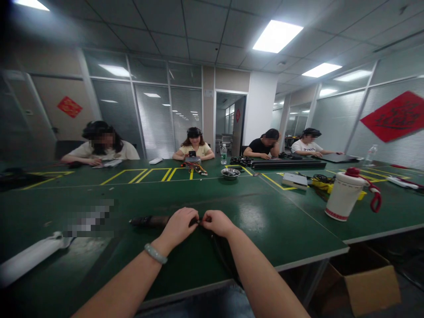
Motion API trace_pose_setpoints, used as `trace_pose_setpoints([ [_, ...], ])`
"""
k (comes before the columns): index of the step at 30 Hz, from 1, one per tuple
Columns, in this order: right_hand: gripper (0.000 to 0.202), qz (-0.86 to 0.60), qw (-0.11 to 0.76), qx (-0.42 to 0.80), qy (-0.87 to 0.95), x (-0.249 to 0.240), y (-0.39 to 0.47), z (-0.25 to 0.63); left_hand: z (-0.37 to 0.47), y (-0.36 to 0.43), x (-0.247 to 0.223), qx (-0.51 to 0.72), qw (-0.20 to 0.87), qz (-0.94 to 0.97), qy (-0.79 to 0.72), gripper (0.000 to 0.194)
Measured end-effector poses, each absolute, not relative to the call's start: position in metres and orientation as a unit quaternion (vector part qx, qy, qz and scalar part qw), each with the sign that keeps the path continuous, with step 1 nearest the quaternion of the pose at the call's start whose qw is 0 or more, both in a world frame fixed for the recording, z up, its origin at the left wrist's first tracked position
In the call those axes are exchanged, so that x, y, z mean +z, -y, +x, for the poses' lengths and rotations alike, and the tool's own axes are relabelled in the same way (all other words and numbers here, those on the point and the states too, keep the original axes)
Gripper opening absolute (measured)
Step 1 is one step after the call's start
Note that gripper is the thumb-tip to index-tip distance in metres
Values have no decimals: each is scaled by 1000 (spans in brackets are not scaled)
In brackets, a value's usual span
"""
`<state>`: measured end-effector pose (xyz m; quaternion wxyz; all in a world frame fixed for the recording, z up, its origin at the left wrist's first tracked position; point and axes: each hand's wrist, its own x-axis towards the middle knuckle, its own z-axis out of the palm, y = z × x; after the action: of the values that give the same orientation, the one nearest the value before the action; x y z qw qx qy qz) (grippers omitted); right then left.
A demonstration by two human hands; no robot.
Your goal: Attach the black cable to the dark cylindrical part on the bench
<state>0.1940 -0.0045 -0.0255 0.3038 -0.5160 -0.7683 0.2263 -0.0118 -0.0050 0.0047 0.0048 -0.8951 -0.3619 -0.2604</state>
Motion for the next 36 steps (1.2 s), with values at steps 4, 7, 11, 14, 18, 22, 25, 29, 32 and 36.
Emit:
trace_pose_setpoints([
  [4,11,-515,302,231,768,-25,5,194,-12,7,6,-262,-2,-896,359,10],
  [7,9,-515,304,229,768,-24,6,194,-11,8,7,-255,0,-895,367,7],
  [11,9,-520,302,218,769,-21,8,193,-10,9,8,-249,1,-895,370,4],
  [14,10,-528,298,206,768,-20,9,191,-10,9,8,-248,10,-896,369,3],
  [18,12,-550,282,194,762,-20,9,190,-9,9,6,-235,13,-897,373,3],
  [22,13,-558,272,174,764,-18,10,189,-8,7,5,-213,15,-896,389,3],
  [25,13,-565,266,167,763,-16,13,188,-7,8,6,-205,13,-895,397,5],
  [29,13,-560,270,169,765,-15,13,187,-8,9,8,-203,5,-900,386,9],
  [32,13,-560,274,172,763,-17,12,188,-8,9,7,-209,5,-901,381,10],
  [36,16,-557,271,185,763,-17,11,190,-8,8,6,-218,0,-900,379,8],
])
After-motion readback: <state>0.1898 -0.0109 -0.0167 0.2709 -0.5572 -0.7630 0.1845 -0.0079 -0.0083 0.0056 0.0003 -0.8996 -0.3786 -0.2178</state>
